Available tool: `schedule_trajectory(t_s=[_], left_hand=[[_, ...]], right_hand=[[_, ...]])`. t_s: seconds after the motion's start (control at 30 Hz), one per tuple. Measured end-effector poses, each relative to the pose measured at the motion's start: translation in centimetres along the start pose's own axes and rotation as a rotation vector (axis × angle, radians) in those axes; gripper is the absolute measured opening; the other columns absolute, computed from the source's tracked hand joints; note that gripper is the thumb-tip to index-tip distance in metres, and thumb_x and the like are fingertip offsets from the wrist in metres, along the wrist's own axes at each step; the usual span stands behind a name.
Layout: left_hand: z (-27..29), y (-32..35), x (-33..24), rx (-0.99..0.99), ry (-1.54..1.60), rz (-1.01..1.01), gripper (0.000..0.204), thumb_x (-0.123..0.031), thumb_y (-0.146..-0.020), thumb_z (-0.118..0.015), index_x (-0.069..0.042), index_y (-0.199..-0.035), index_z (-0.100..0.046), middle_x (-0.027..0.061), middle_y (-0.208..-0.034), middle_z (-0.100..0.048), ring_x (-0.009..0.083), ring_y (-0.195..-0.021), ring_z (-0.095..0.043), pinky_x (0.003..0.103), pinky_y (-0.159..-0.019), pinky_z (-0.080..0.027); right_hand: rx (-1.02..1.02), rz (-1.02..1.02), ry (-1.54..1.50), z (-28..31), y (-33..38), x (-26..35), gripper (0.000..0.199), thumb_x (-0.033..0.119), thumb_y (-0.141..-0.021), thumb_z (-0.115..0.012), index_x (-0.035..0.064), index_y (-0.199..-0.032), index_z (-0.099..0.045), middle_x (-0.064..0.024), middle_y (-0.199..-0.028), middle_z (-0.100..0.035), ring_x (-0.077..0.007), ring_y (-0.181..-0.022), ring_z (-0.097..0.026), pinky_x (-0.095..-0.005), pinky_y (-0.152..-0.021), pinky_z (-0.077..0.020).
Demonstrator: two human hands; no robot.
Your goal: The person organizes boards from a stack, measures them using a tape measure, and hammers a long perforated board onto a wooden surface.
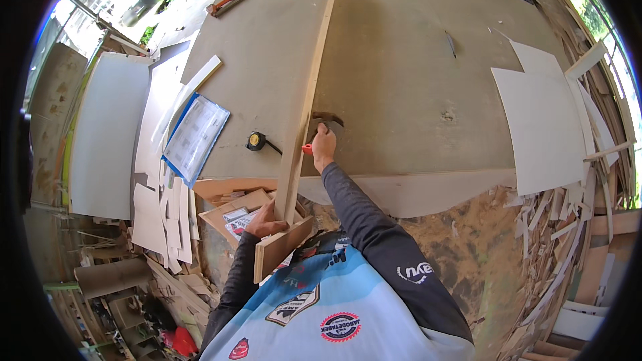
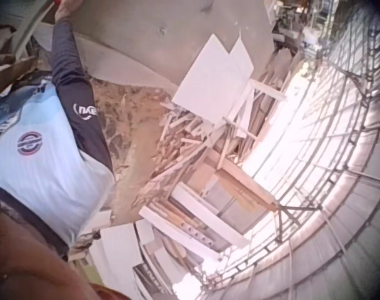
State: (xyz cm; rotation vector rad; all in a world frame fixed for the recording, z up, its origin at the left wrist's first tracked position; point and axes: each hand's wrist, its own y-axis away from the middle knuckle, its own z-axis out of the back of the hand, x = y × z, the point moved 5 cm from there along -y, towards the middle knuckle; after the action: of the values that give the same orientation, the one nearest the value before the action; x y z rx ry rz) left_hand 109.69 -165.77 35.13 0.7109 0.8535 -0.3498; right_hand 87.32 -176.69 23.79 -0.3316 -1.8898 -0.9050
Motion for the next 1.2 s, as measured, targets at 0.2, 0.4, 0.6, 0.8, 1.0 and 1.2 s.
schedule_trajectory(t_s=[0.2, 0.4, 0.6, 0.8, 1.0, 1.2], left_hand=[[0.2, 0.5, -0.3, -0.018, -0.024, 0.013, 0.081, -0.017, -0.061, -0.070, 0.007, -0.134, -0.044, 0.0248, -0.119, -0.061, 0.0331, -0.114, -0.056, 0.037, -0.101, -0.041], [0.4, 0.9, 1.2, 0.003, 0.060, 0.018, 0.082, -0.018, -0.061, -0.070, 0.007, -0.135, -0.044, 0.0250, -0.121, -0.059, 0.0326, -0.116, -0.055, 0.036, -0.104, -0.039], [0.3, 1.3, 1.5, -0.044, 0.051, 0.019, 0.079, -0.020, -0.061, -0.071, 0.007, -0.131, -0.047, 0.0240, -0.118, -0.061, 0.0319, -0.113, -0.057, 0.036, -0.102, -0.041], [1.7, 3.6, 4.3, 0.026, 0.026, 0.075, 0.071, -0.019, -0.060, -0.070, 0.007, -0.124, -0.053, 0.0196, -0.108, -0.064, 0.0274, -0.105, -0.060, 0.036, -0.094, -0.045], [-0.6, 8.1, 6.1, 0.033, 0.162, 0.095, 0.073, -0.015, -0.058, -0.070, 0.003, -0.126, -0.052, 0.0162, -0.107, -0.064, 0.0251, -0.100, -0.060, 0.036, -0.092, -0.047], [-1.4, 9.9, 5.7, 0.003, 0.157, 0.090, 0.070, -0.017, -0.057, -0.074, 0.005, -0.120, -0.055, 0.0227, -0.105, -0.064, 0.0324, -0.102, -0.060, 0.040, -0.091, -0.046]], right_hand=[[-0.115, -0.081, -0.168, -0.6, 5.1, -0.8, 0.032, 0.027, -0.095, -0.048, 0.0058, -0.070, -0.050, -0.0018, -0.066, -0.050, -0.0146, -0.056, -0.053, -0.0332, -0.049, -0.0443], [-0.018, -0.147, -0.256, -1.5, 1.5, -0.3, 0.035, 0.030, -0.095, -0.050, 0.0060, -0.070, -0.050, -0.0028, -0.065, -0.050, -0.0153, -0.055, -0.053, -0.0328, -0.050, -0.0456], [0.061, -0.104, -0.078, -2.9, 5.1, -1.1, 0.036, 0.031, -0.094, -0.051, 0.0069, -0.068, -0.050, -0.0020, -0.061, -0.052, -0.0156, -0.049, -0.054, -0.0343, -0.048, -0.0453], [0.019, -0.216, -0.154, -1.0, 3.2, 1.1, 0.034, 0.033, -0.094, -0.051, 0.0087, -0.071, -0.050, -0.0027, -0.061, -0.053, -0.0154, -0.050, -0.055, -0.0326, -0.047, -0.0434], [-0.263, 0.001, -0.268, -0.3, 1.3, 0.0, 0.033, 0.031, -0.094, -0.049, 0.0078, -0.071, -0.047, -0.0032, -0.060, -0.047, -0.0165, -0.053, -0.051, -0.0334, -0.049, -0.0440], [0.028, -0.116, -0.245, -2.6, -2.0, 1.2, 0.028, 0.029, -0.094, -0.053, 0.0100, -0.074, -0.049, 0.0001, -0.065, -0.043, -0.0149, -0.055, -0.049, -0.0326, -0.050, -0.0457]])
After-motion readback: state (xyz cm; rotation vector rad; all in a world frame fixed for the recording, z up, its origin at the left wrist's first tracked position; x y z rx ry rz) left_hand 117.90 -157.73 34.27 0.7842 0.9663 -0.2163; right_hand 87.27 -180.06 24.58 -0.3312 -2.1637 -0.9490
